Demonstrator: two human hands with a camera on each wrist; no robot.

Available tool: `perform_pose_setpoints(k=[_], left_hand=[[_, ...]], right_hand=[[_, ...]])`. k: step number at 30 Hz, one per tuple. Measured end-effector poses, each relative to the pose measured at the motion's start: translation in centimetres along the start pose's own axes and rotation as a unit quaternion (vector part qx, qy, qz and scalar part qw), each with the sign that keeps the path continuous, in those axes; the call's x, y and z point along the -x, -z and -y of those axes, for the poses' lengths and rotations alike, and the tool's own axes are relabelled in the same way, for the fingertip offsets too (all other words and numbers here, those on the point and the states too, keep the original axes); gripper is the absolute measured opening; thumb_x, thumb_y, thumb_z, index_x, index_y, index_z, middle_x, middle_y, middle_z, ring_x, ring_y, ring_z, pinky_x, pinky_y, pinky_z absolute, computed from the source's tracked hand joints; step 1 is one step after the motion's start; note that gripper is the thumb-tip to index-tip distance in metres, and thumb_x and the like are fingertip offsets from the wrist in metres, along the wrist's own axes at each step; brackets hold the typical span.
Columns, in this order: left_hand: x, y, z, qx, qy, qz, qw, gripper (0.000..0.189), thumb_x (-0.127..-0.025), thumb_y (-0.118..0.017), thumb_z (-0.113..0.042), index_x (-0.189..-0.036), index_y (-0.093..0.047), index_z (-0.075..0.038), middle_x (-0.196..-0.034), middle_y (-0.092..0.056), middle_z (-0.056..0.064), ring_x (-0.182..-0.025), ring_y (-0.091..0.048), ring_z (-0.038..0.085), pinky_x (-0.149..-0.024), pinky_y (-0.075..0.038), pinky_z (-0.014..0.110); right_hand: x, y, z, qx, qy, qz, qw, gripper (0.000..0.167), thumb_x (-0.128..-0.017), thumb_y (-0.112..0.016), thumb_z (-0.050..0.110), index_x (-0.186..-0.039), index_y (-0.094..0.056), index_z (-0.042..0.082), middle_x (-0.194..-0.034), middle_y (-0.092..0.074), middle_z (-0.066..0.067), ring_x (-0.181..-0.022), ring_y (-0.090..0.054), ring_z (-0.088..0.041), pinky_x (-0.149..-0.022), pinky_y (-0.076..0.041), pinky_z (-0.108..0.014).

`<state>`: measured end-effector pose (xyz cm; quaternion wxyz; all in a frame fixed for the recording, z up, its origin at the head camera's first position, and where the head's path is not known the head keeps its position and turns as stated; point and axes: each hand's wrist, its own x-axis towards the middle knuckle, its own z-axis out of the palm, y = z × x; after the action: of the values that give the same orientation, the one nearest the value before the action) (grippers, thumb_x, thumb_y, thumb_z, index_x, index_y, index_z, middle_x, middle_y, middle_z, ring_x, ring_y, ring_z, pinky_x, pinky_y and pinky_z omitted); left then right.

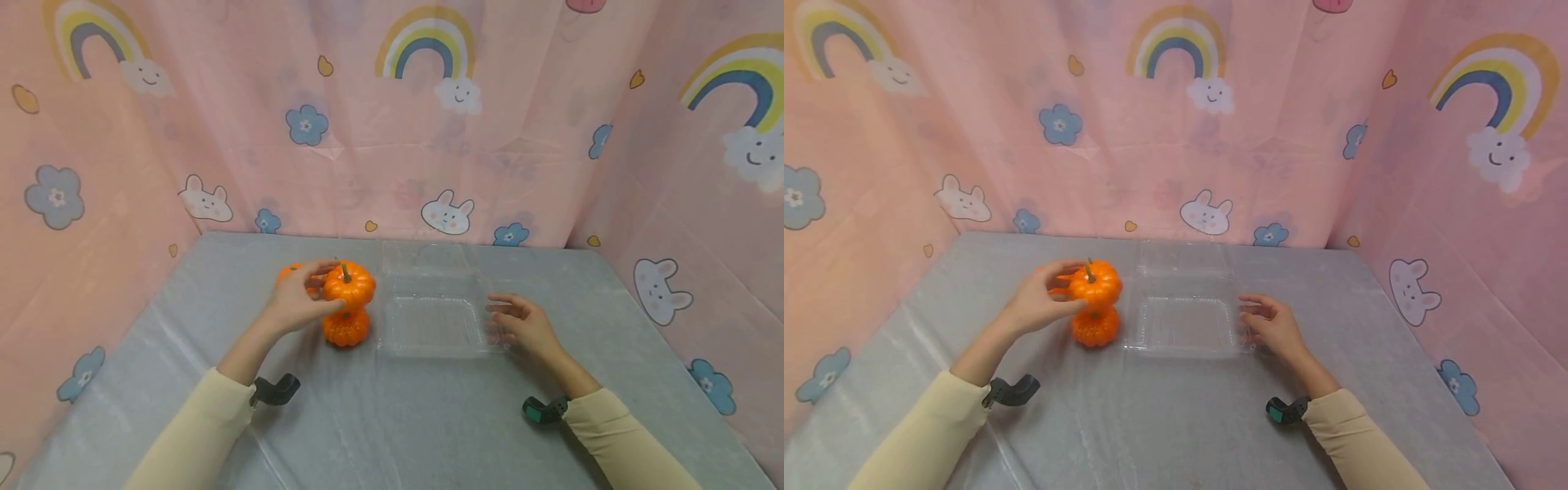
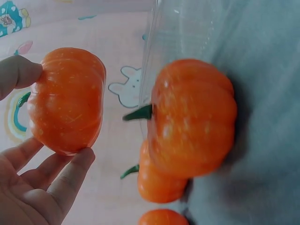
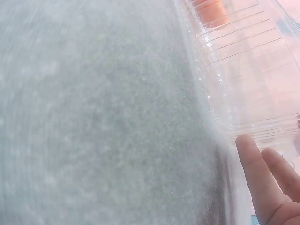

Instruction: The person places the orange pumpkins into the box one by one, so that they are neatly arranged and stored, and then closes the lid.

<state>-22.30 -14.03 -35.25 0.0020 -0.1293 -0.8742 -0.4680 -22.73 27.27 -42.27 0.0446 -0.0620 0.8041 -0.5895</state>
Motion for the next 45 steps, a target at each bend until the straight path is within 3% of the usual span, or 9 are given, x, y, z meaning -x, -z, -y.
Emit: perform_pose_setpoints(k=[7,18,26,33,40,45], left_hand=[[-0.7,-1.4,-1.0,0.013,-0.008,0.025,0.9996,0.067,-0.076,-0.078,-0.023,-0.137,-0.049,-0.016,-0.141,-0.051,0.007,-0.120,-0.054,0.032,-0.097,-0.051,0.046],[-1.8,-4.3,-1.4,0.019,-0.017,0.037,0.9990,0.064,-0.076,-0.078,-0.021,-0.134,-0.053,-0.018,-0.136,-0.054,0.003,-0.117,-0.057,0.028,-0.093,-0.054,0.038],[-2.4,-6.4,-1.8,0.048,-0.041,0.053,0.9966,0.065,-0.075,-0.080,-0.017,-0.134,-0.052,-0.014,-0.135,-0.055,0.007,-0.112,-0.059,0.029,-0.092,-0.055,0.038],[-2.7,-8.1,-2.5,0.056,-0.040,0.068,0.9953,0.064,-0.074,-0.080,-0.019,-0.132,-0.054,-0.019,-0.134,-0.056,0.003,-0.111,-0.059,0.027,-0.090,-0.055,0.037],[-3.3,-9.7,-3.0,0.049,-0.056,0.089,0.9932,0.063,-0.075,-0.079,-0.022,-0.133,-0.053,-0.017,-0.134,-0.056,0.004,-0.112,-0.059,0.024,-0.090,-0.055,0.033],[-3.7,-10.9,-3.3,0.035,-0.048,0.104,0.9929,0.063,-0.076,-0.079,-0.027,-0.133,-0.052,-0.018,-0.134,-0.057,0.003,-0.114,-0.059,0.023,-0.092,-0.054,0.032]], right_hand=[[0.1,0.0,-0.1,-0.005,-0.003,-0.002,1.0000,0.048,-0.096,-0.057,0.014,-0.137,-0.043,-0.007,-0.133,-0.050,-0.035,-0.091,-0.070,-0.016,-0.074,-0.060,-0.038],[0.0,0.0,-0.2,-0.010,-0.006,0.000,0.9999,0.048,-0.097,-0.056,0.015,-0.138,-0.042,-0.006,-0.134,-0.049,-0.034,-0.090,-0.071,-0.018,-0.073,-0.060,-0.037],[0.2,0.0,0.1,-0.010,-0.009,0.002,0.9999,0.048,-0.096,-0.056,0.015,-0.138,-0.042,-0.005,-0.134,-0.049,-0.034,-0.091,-0.071,-0.019,-0.074,-0.060,-0.038],[0.2,0.1,-0.1,-0.008,-0.005,0.002,1.0000,0.048,-0.097,-0.056,0.015,-0.138,-0.042,-0.005,-0.134,-0.050,-0.034,-0.091,-0.070,-0.018,-0.074,-0.060,-0.039],[0.3,0.0,0.0,-0.006,-0.006,0.000,1.0000,0.048,-0.097,-0.056,0.015,-0.138,-0.042,-0.005,-0.134,-0.050,-0.034,-0.091,-0.071,-0.020,-0.073,-0.060,-0.038],[0.3,0.0,0.0,-0.003,-0.007,0.000,1.0000,0.048,-0.097,-0.056,0.016,-0.139,-0.043,-0.003,-0.134,-0.050,-0.033,-0.091,-0.071,-0.021,-0.074,-0.060,-0.038]])
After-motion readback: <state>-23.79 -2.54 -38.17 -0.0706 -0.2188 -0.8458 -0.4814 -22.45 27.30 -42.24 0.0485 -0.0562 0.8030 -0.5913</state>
